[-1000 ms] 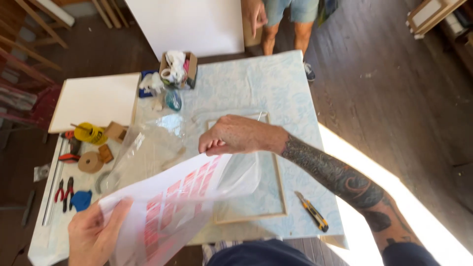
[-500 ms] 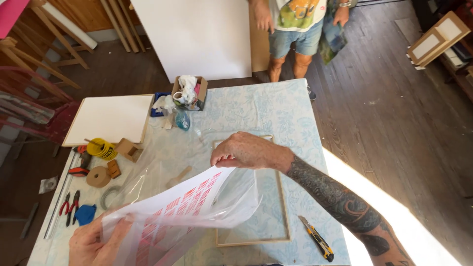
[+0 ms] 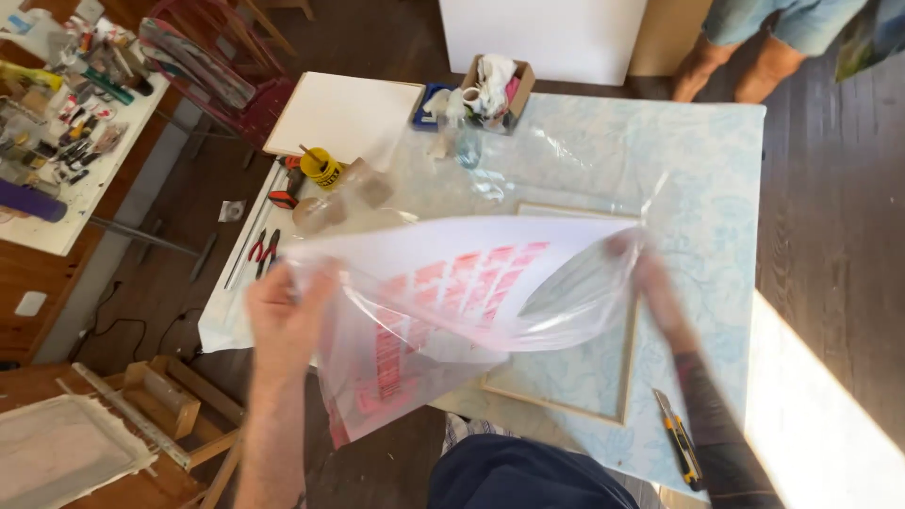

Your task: Framing a printed artwork by cutting and installing spacers into a wooden frame, cleaning the glass with a brush, and preparing the print for mounting.

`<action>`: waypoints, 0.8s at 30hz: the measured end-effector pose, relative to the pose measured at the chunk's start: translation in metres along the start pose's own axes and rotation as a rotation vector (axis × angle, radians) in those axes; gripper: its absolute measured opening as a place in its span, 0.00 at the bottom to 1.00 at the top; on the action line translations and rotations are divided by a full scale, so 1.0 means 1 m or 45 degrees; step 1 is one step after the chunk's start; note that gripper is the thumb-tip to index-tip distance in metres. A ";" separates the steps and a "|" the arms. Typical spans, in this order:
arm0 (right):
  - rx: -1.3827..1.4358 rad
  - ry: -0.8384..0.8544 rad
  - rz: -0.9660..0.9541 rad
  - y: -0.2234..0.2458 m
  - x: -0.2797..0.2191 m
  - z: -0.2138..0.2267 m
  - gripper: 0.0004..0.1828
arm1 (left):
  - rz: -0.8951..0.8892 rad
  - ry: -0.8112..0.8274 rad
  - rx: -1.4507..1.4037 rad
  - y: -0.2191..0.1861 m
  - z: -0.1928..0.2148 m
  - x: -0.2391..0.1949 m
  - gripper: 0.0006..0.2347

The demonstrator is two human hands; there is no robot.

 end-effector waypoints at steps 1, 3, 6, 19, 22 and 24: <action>-0.003 -0.015 -0.009 -0.071 -0.009 0.000 0.27 | 0.003 0.017 -0.004 0.000 0.003 0.005 0.02; 0.803 0.109 -0.388 -0.215 -0.062 -0.016 0.48 | 0.193 -0.291 -0.195 0.007 0.025 0.014 0.05; 0.841 0.050 -0.809 -0.195 -0.087 -0.054 0.38 | 0.258 -0.407 -0.371 0.029 0.050 0.043 0.10; 0.596 -0.023 -0.403 -0.121 -0.002 -0.085 0.11 | 0.365 -0.773 -0.385 0.076 0.152 0.021 0.23; 0.532 -0.074 -0.397 -0.135 -0.001 -0.079 0.13 | 0.463 -0.862 -0.431 0.113 0.150 -0.007 0.22; 0.553 -0.134 -0.403 -0.143 0.004 -0.074 0.17 | 0.404 -0.800 -0.492 0.129 0.139 -0.021 0.27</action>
Point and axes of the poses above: each hand's wrist, its own x-axis towards the middle knuckle, its own z-axis out of the back of the hand, y = z × x, the point moved 6 cm from there along x, towards the middle knuckle, and after that the axes turned 12 degrees about x, right-handed, at the moved point
